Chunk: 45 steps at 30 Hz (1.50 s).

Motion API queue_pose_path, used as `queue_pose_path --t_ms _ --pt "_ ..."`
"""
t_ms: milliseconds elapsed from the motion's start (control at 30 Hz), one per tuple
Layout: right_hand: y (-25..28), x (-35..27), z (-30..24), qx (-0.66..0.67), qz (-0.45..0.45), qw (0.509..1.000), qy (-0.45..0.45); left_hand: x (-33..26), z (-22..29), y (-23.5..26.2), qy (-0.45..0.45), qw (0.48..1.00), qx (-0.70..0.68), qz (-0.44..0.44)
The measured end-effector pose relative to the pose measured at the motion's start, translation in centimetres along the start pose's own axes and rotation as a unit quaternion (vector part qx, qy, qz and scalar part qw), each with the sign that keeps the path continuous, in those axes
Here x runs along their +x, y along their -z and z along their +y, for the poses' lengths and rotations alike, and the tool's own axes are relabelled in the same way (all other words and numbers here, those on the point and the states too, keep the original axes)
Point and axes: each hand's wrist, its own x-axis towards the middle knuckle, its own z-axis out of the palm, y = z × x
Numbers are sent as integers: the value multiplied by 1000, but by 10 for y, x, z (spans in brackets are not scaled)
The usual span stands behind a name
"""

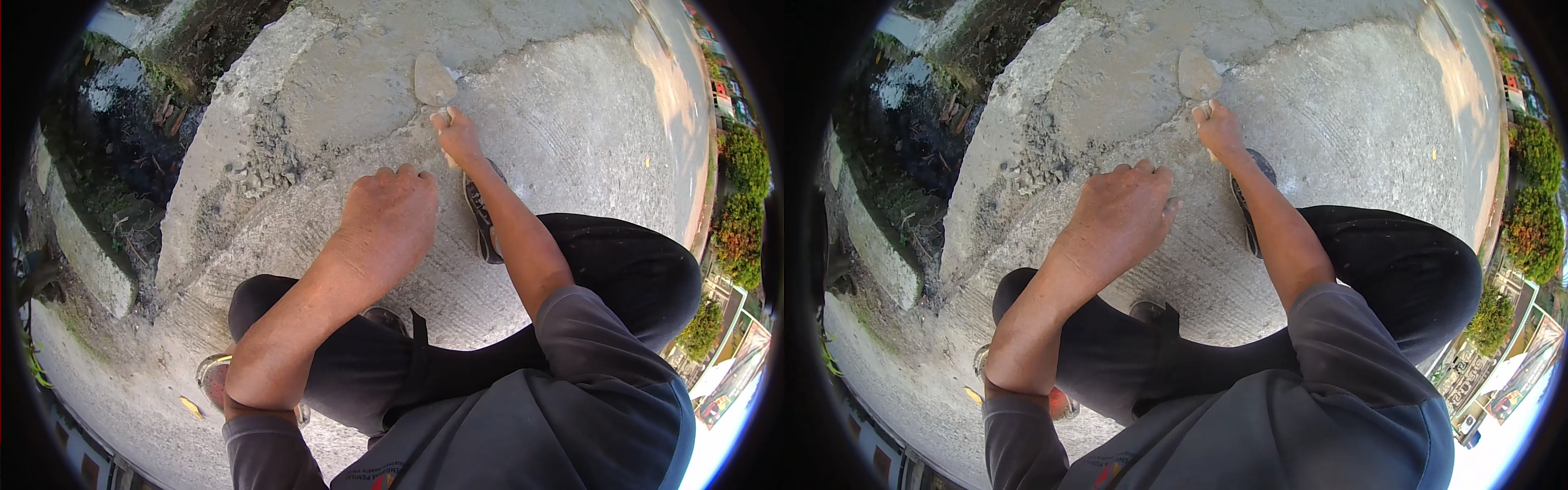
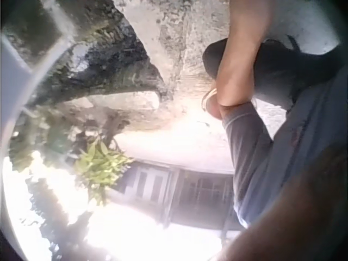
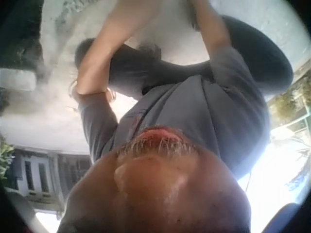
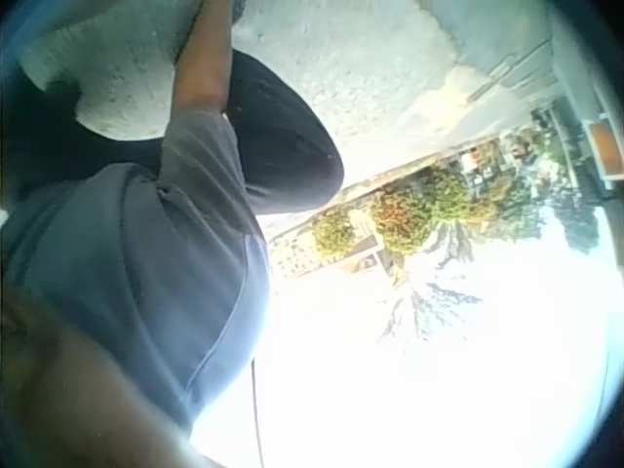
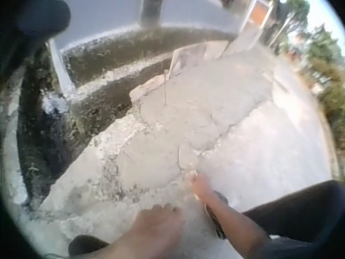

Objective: Smoothing mortar onto a concrete curb and then mixing more mortar in a tray using a hoe.

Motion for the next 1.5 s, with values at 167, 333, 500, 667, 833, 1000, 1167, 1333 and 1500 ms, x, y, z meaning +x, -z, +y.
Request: queue_pose_path --t_ms 167,333,500,667,833,1000,1167,1333,1500 --pt "27 39 20 -24 55 998 -12 0 8 -6 -35 999 -23 17" --pt "-47 -45 -105 90 -163 977 -100 -18 -7 1 -2 999 -25 -24" --pt "-91 -92 -100 -44 -117 991 43 -3 -9 -30 13 991 114 74" --pt "-50 -7 -117 7 -129 990 50 -15 5 17 11 995 -41 -94" --pt "-62 18 -148 100 -199 974 -43 -19 4 21 2 994 -24 -105" --pt "-93 -75 -161 26 -333 941 46 22 29 -38 235 955 174 -46" --pt "-107 -71 -165 39 -298 954 9 18 16 -18 132 987 -11 -88" --pt "-116 -38 -155 -156 -313 900 262 21 20 -18 171 981 9 -91" --pt "-64 58 -157 -32 -256 966 23 -22 1 26 30 995 -25 -96"
